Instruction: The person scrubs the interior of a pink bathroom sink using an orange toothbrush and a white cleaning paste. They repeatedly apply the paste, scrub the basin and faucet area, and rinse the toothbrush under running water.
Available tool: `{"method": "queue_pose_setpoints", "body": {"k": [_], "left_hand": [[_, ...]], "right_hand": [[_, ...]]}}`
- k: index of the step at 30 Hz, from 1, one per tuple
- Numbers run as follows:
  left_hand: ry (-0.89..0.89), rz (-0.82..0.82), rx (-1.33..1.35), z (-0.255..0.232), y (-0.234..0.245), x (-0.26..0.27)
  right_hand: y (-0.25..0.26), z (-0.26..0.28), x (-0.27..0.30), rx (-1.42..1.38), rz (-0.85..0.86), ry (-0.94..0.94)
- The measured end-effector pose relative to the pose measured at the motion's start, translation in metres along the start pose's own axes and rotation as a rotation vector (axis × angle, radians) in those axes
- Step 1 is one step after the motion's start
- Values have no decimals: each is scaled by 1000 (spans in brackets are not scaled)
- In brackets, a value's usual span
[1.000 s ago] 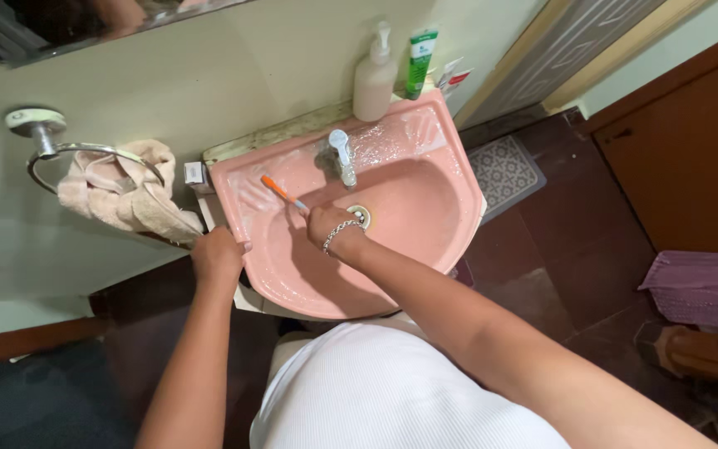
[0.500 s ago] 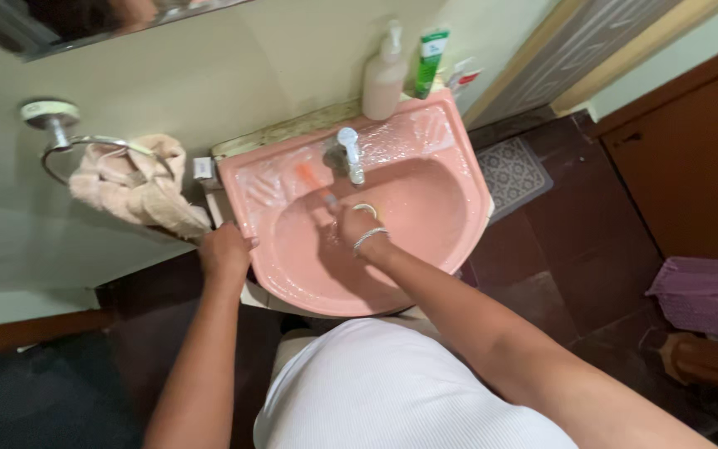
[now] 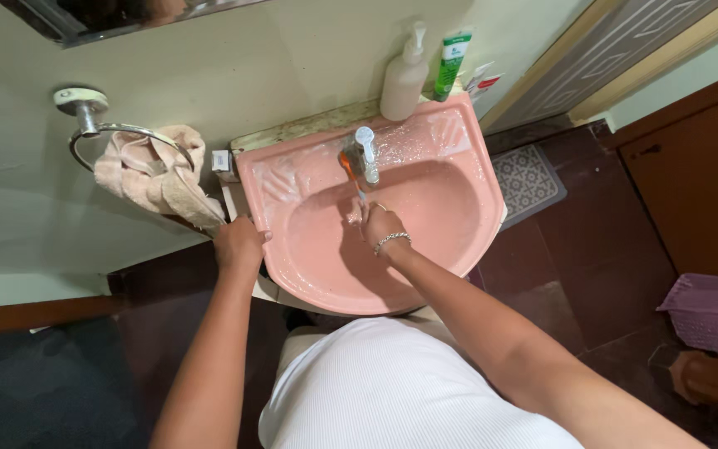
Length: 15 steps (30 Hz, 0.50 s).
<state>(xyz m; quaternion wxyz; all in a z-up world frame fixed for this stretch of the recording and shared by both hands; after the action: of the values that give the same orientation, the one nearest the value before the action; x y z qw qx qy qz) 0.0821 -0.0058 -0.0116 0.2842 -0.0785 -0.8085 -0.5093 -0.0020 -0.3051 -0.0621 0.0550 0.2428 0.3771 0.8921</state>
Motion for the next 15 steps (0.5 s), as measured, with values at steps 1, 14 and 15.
{"method": "queue_pose_setpoints", "body": {"k": [1, 14, 15], "left_hand": [[29, 23, 37, 2, -2, 1], [-18, -2, -54, -3, -1, 1], [-10, -8, -56, -5, 0, 1]], "right_hand": [[-3, 10, 1, 59, 32, 84], [-8, 17, 5, 173, 84, 203], [-17, 21, 5, 234, 108, 283]]}}
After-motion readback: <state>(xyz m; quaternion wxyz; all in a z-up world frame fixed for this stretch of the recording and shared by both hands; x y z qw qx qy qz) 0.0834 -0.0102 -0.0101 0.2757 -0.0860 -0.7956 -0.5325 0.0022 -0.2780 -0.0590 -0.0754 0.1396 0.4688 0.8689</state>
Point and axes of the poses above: each hand's wrist, its own x-axis away from the middle knuckle, its own y-axis out of the back of the hand, z = x × y, the point moved 10 cm from there along -x, towards the middle knuckle, and after that the axes turned 7 degrees about y, right-handed, at the moved point
